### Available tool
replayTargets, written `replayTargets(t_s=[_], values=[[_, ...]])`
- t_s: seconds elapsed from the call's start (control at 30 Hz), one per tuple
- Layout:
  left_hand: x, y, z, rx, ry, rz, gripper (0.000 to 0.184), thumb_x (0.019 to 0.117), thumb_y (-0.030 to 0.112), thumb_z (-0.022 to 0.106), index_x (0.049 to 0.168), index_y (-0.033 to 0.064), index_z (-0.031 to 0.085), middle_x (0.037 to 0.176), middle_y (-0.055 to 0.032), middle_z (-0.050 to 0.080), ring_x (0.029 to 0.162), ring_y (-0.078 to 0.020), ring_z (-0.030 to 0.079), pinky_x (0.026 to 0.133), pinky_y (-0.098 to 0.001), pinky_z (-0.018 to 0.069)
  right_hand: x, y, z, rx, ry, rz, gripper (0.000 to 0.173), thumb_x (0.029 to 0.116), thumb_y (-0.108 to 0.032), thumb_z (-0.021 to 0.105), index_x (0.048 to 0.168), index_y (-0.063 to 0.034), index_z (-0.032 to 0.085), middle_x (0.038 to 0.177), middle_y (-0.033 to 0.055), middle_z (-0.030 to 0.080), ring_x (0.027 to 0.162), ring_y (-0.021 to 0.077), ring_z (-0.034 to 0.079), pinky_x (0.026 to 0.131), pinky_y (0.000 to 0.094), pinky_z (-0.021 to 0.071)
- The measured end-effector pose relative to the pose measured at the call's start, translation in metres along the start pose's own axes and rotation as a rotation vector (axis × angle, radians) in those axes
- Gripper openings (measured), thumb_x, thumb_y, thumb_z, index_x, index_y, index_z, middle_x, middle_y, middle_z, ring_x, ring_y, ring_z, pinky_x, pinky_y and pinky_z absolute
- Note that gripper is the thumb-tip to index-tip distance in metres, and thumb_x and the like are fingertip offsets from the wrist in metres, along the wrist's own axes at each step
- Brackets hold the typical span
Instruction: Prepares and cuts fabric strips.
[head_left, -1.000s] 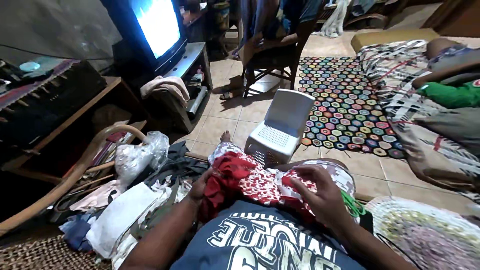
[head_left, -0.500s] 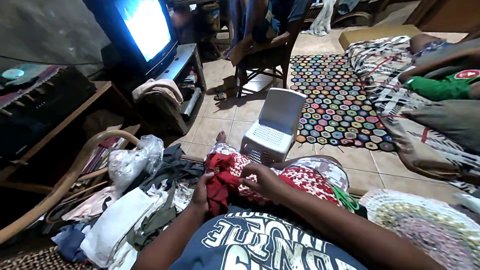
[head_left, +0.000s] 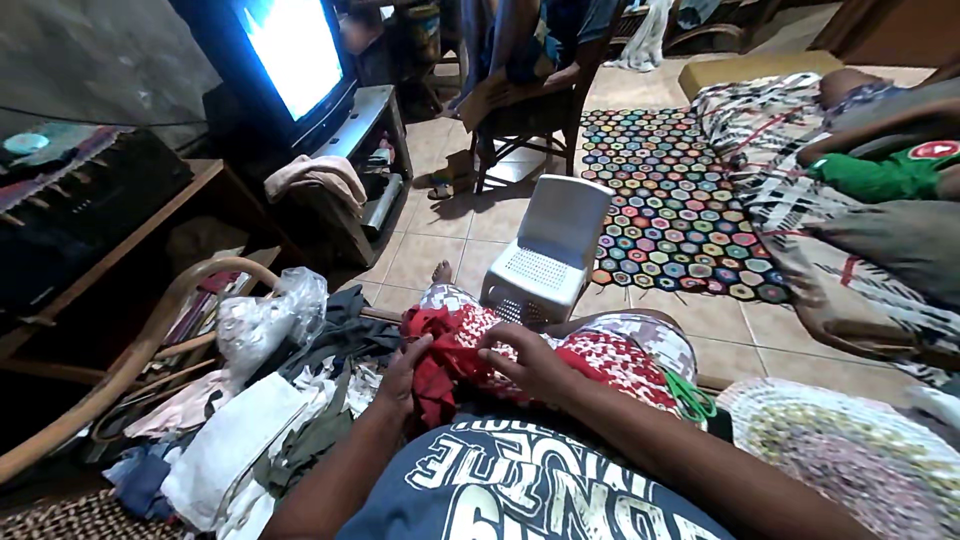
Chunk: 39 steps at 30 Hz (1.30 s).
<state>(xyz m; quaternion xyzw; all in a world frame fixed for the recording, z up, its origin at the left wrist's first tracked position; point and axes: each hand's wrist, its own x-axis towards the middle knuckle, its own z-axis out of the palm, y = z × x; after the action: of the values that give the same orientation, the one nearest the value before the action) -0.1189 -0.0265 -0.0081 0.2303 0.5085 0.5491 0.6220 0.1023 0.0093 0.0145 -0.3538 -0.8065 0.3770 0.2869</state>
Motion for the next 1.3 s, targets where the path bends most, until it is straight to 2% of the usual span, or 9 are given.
replayTargets(t_s=[0.07,0.13,0.2,0.33,0.5,0.73,1.0,1.1,1.3], values=[[0.005,0.0,-0.001,0.06,0.044,0.01,0.03,0.1052,0.016,0.054,0.129,-0.002,0.053,0.098,-0.0123,0.07,0.088,-0.0168,0.071,0.079,-0.0345,0.0608,-0.002,-0.004,0.0,0.022,0.01,-0.042,0.029,0.1036,-0.019,0.053,0.112,0.0052,0.067,0.109,0.0186,0.069,0.107,0.0232,0.065,0.098,0.0396,0.0496],[0.005,0.0,0.001,0.07,0.075,0.027,0.031,0.1051,0.017,0.054,0.129,-0.0023,0.053,0.099,-0.0132,0.07,0.088,-0.0174,0.071,0.079,-0.0348,0.0609,-0.004,-0.011,0.002,0.021,-0.094,-0.033,0.029,0.1062,-0.02,0.049,0.114,0.005,0.063,0.102,0.0174,0.067,0.095,0.0217,0.066,0.089,0.0387,0.0531],[0.005,0.0,0.003,0.076,0.125,0.041,0.032,0.1048,0.019,0.055,0.129,-0.0019,0.053,0.099,-0.0136,0.07,0.087,-0.0179,0.071,0.078,-0.0351,0.061,-0.006,-0.019,0.006,-0.002,-0.227,0.006,0.03,0.1075,-0.022,0.048,0.116,0.0037,0.06,0.096,0.0175,0.066,0.087,0.0248,0.065,0.081,0.0429,0.0537],[0.007,-0.002,0.005,0.133,0.207,0.089,0.037,0.1072,0.026,0.053,0.132,-0.0018,0.053,0.104,-0.013,0.069,0.09,-0.0149,0.069,0.081,-0.0329,0.0591,-0.01,-0.032,0.009,-0.097,-0.361,0.111,0.033,0.1085,-0.025,0.048,0.12,0.0035,0.059,0.095,0.021,0.066,0.087,0.035,0.067,0.081,0.0535,0.0526],[0.01,-0.008,0.004,0.189,0.278,0.136,0.042,0.1112,0.033,0.04,0.128,-0.0029,0.056,0.106,-0.0135,0.066,0.093,-0.0152,0.067,0.084,-0.0345,0.0568,-0.017,-0.037,0.007,-0.039,-0.369,0.126,0.032,0.1059,-0.025,0.055,0.12,0.0033,0.059,0.09,0.0177,0.065,0.079,0.0291,0.065,0.076,0.047,0.0534],[0.021,-0.007,0.0,0.291,0.433,0.099,0.059,0.1099,0.045,0.038,0.136,-0.0048,0.054,0.13,-0.023,0.06,0.119,-0.0272,0.06,0.102,-0.0467,0.0483,-0.028,-0.047,-0.003,-0.076,-0.381,0.146,0.03,0.1046,-0.023,0.057,0.121,0.0029,0.059,0.091,0.0176,0.067,0.081,0.0293,0.067,0.077,0.0472,0.0547],[0.032,-0.002,-0.002,0.261,0.51,0.072,0.06,0.1095,0.047,0.038,0.135,-0.0044,0.055,0.128,-0.0235,0.06,0.117,-0.0285,0.06,0.1,-0.0481,0.0479,-0.042,-0.06,-0.018,-0.188,-0.408,0.13,0.025,0.105,-0.02,0.055,0.118,0.0013,0.061,0.089,0.0188,0.068,0.082,0.0354,0.069,0.075,0.0539,0.0542],[0.043,0.003,-0.013,0.283,0.579,0.069,0.063,0.1092,0.048,0.04,0.14,-0.0059,0.051,0.135,-0.0271,0.057,0.124,-0.0338,0.056,0.104,-0.0521,0.0447,-0.051,-0.066,-0.025,-0.255,-0.402,0.084,0.023,0.1044,-0.019,0.055,0.114,-0.0003,0.063,0.084,0.0181,0.068,0.077,0.0366,0.069,0.07,0.0551,0.0537],[0.058,0.012,-0.033,0.298,0.652,0.149,0.06,0.1097,0.044,0.041,0.139,-0.0082,0.05,0.133,-0.0276,0.057,0.121,-0.0333,0.057,0.103,-0.0505,0.0452,-0.082,-0.061,-0.035,-0.317,-0.268,-0.065,0.016,0.1004,-0.02,0.06,0.104,-0.0054,0.065,0.069,0.0109,0.063,0.061,0.0295,0.066,0.054,0.0485,0.0528]])
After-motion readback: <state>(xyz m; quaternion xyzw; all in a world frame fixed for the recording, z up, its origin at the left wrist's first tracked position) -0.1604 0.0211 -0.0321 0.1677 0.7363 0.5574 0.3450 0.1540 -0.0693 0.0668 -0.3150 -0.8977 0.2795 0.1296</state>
